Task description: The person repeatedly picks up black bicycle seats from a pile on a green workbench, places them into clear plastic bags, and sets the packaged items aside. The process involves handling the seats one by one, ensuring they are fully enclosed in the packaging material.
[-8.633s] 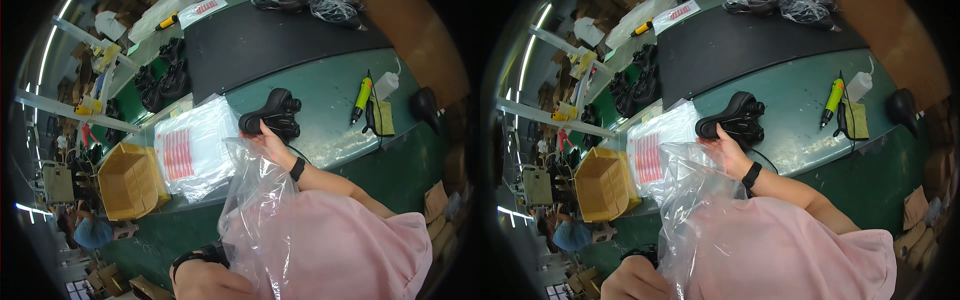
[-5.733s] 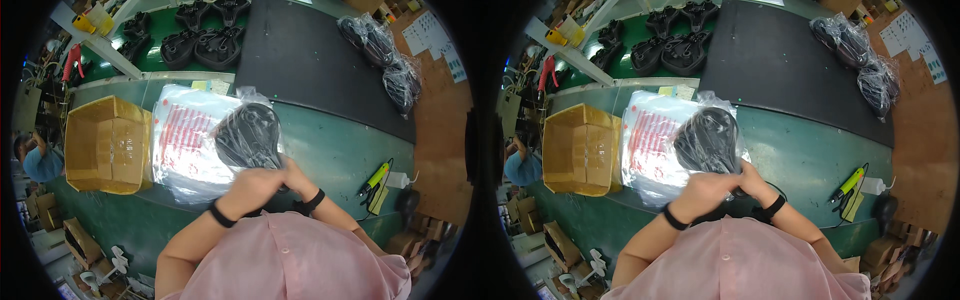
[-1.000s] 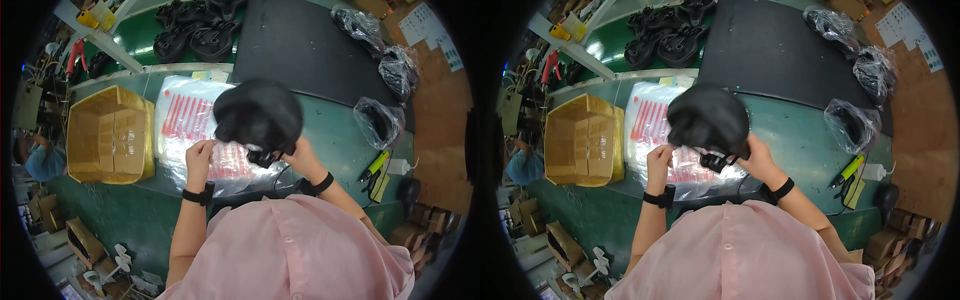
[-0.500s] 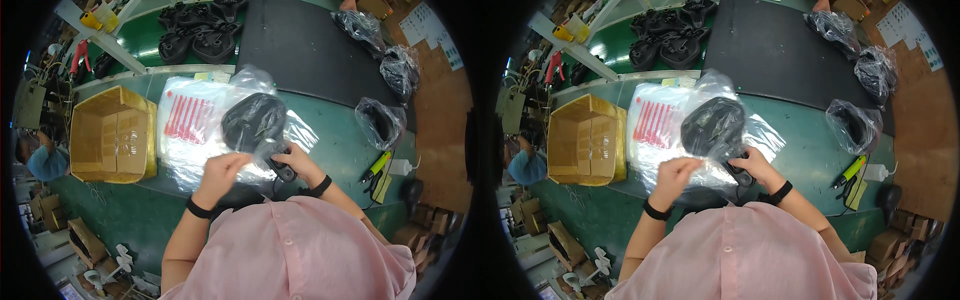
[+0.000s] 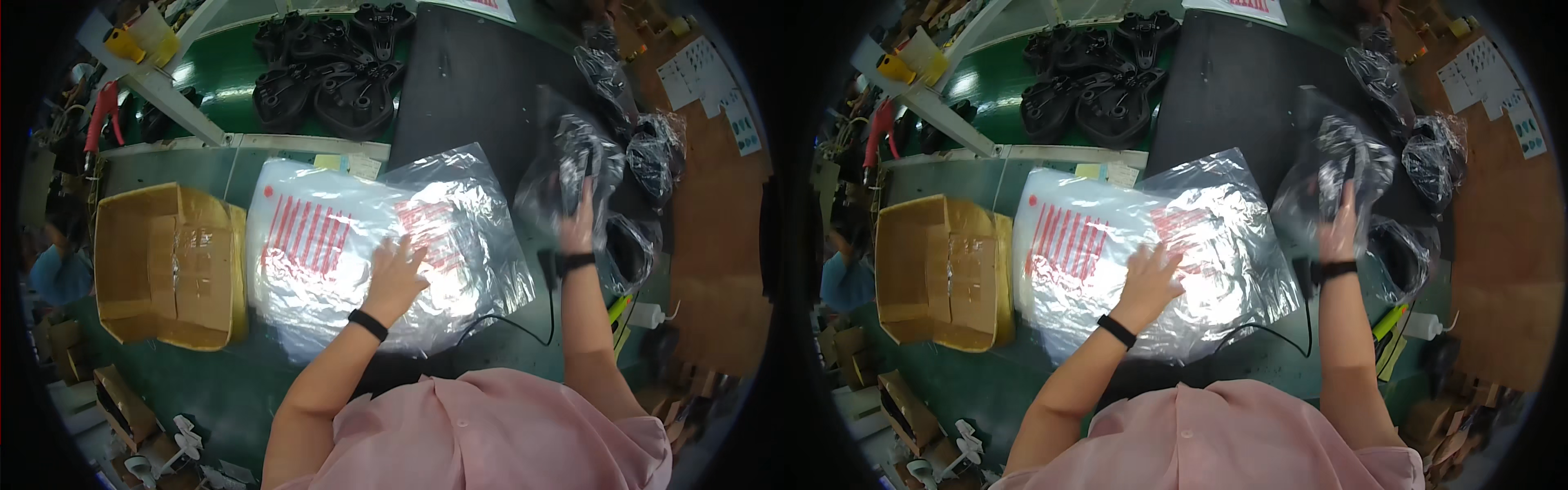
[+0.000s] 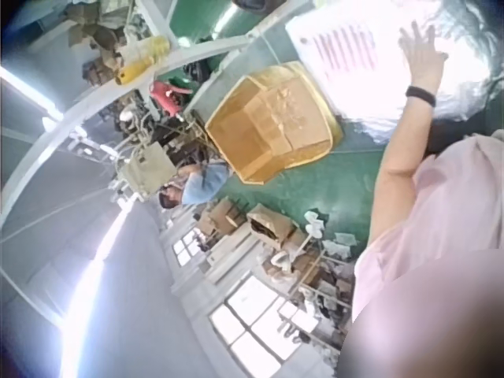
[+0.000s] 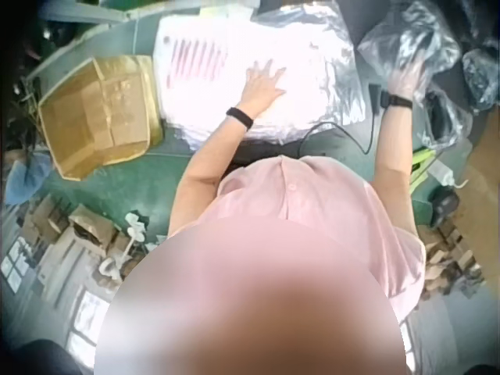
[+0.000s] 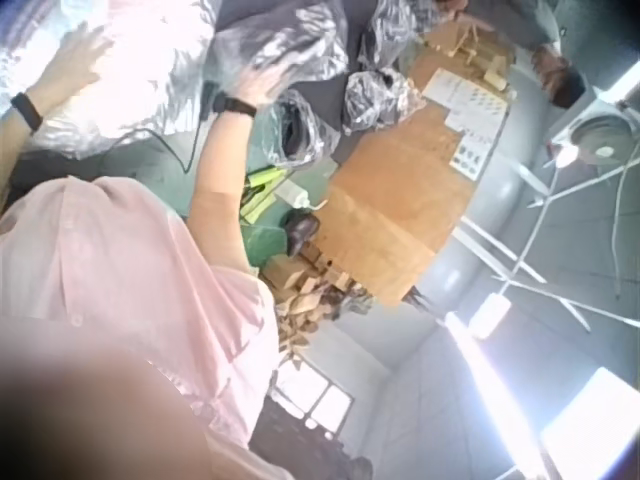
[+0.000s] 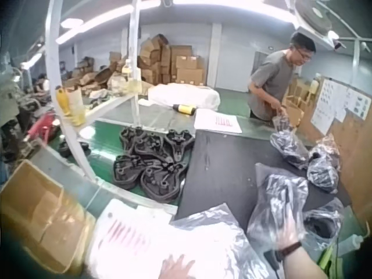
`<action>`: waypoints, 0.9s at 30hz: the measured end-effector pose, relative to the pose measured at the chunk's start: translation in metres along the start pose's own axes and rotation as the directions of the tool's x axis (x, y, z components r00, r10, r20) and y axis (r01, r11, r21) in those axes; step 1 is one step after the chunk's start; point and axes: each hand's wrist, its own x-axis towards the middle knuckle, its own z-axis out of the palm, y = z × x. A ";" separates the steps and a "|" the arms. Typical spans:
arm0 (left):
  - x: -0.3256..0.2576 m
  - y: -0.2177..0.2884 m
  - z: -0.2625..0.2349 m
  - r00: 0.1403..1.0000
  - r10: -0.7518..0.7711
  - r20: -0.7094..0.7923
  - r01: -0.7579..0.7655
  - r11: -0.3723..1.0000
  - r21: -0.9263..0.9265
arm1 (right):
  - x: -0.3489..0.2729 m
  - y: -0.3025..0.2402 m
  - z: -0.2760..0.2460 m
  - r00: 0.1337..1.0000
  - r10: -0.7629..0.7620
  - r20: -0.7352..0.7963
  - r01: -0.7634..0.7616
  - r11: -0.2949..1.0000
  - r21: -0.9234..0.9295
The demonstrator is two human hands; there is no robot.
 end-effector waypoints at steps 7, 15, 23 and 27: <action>-0.074 -0.072 -0.053 0.959 -0.265 0.104 0.267 0.964 -0.010 | 0.183 0.090 0.118 0.766 -0.211 0.608 0.620 -0.009 -0.785; -0.127 -0.100 -0.061 0.798 -0.591 0.118 0.592 0.805 0.034 | 0.302 0.190 0.225 0.401 0.351 0.846 0.728 -0.683 -0.061; -0.123 -0.102 -0.054 0.779 -0.626 -0.037 0.619 0.777 -0.113 | 0.228 0.178 0.218 0.282 0.590 0.757 0.898 -0.439 0.007; -0.121 -0.106 -0.054 0.771 -0.635 -0.053 0.637 0.769 0.048 | 0.102 0.150 0.173 0.647 0.562 0.515 0.763 -0.465 -0.449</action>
